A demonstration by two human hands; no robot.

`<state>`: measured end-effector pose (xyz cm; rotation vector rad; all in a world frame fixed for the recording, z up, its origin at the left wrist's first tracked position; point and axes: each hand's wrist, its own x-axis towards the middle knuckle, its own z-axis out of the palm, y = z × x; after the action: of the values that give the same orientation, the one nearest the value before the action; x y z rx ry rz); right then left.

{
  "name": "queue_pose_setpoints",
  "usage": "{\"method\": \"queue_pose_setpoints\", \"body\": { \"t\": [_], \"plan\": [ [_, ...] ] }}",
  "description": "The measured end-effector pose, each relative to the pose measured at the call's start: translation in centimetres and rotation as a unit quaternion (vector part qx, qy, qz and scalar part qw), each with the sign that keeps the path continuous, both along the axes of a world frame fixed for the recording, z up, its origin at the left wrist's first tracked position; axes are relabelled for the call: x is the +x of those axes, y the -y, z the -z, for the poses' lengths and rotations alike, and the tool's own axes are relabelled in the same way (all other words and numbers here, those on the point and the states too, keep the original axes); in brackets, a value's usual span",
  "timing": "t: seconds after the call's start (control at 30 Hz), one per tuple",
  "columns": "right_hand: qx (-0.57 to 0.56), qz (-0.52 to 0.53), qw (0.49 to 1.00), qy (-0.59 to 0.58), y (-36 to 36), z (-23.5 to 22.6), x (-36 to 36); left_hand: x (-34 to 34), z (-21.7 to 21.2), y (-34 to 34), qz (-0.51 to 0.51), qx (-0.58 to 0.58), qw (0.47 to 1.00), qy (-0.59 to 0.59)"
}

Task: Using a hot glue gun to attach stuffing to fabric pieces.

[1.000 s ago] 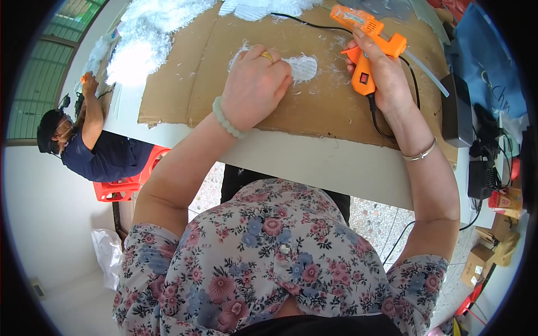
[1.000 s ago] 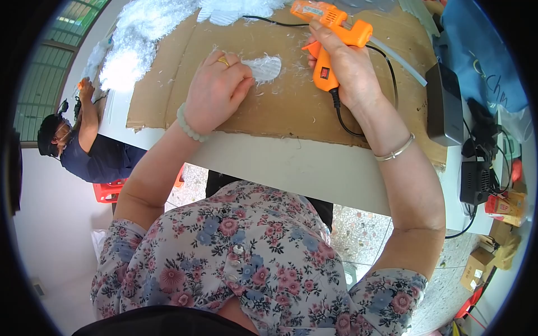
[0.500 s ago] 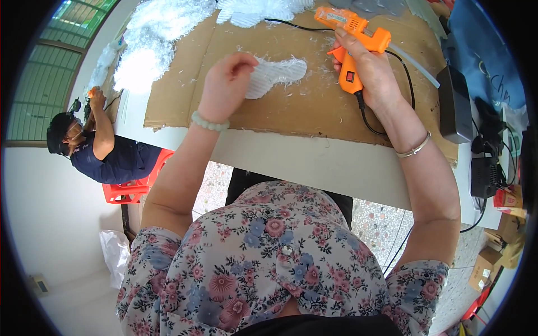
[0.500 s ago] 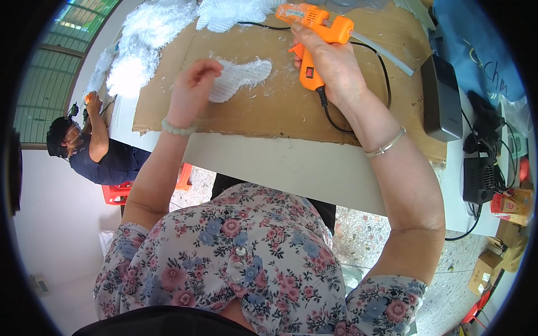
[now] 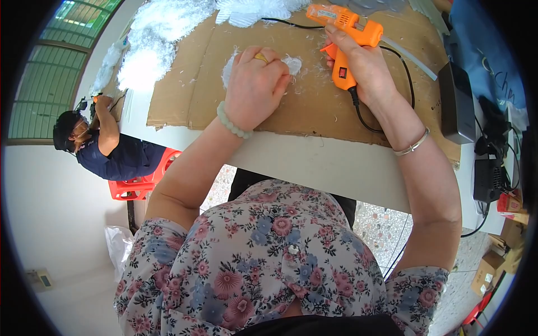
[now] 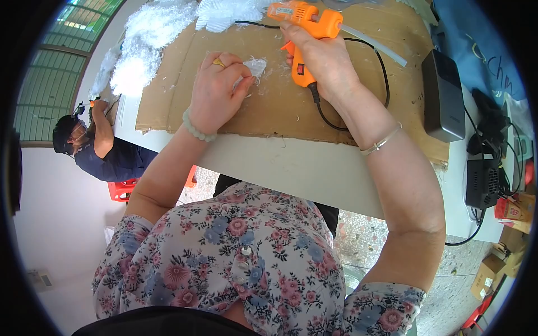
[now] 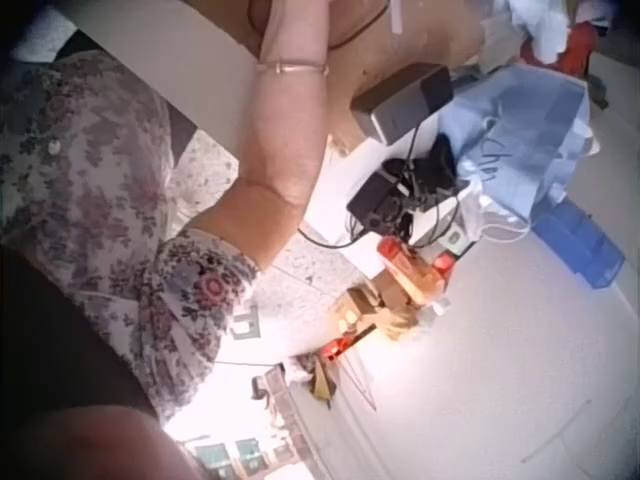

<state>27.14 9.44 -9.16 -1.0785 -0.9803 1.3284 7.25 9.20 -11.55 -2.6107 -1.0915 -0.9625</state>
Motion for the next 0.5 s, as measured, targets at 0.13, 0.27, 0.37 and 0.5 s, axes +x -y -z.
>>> {"method": "queue_pose_setpoints", "body": {
  "t": [0.13, 0.27, 0.37, 0.5],
  "plan": [
    [0.005, 0.004, 1.0, 0.005, 0.2, 0.0, 0.0, -0.2, 0.0, -0.3, -0.004, -0.051, 0.998, 0.034],
    [0.001, 0.006, 1.0, 0.006, 0.4, 0.2, 0.3, 0.2, -0.1, -0.1, 0.004, -0.039, 0.998, 0.043],
    [-0.008, 0.002, 1.0, 0.001, 0.5, 0.4, 0.4, -0.5, 0.8, 0.0, -0.009, -0.112, 0.988, 0.105],
    [0.0, 0.0, 1.0, -0.001, 0.4, 0.6, 0.3, -1.8, 1.4, -0.4, -0.065, -0.199, 0.952, 0.224]
  ]
}}
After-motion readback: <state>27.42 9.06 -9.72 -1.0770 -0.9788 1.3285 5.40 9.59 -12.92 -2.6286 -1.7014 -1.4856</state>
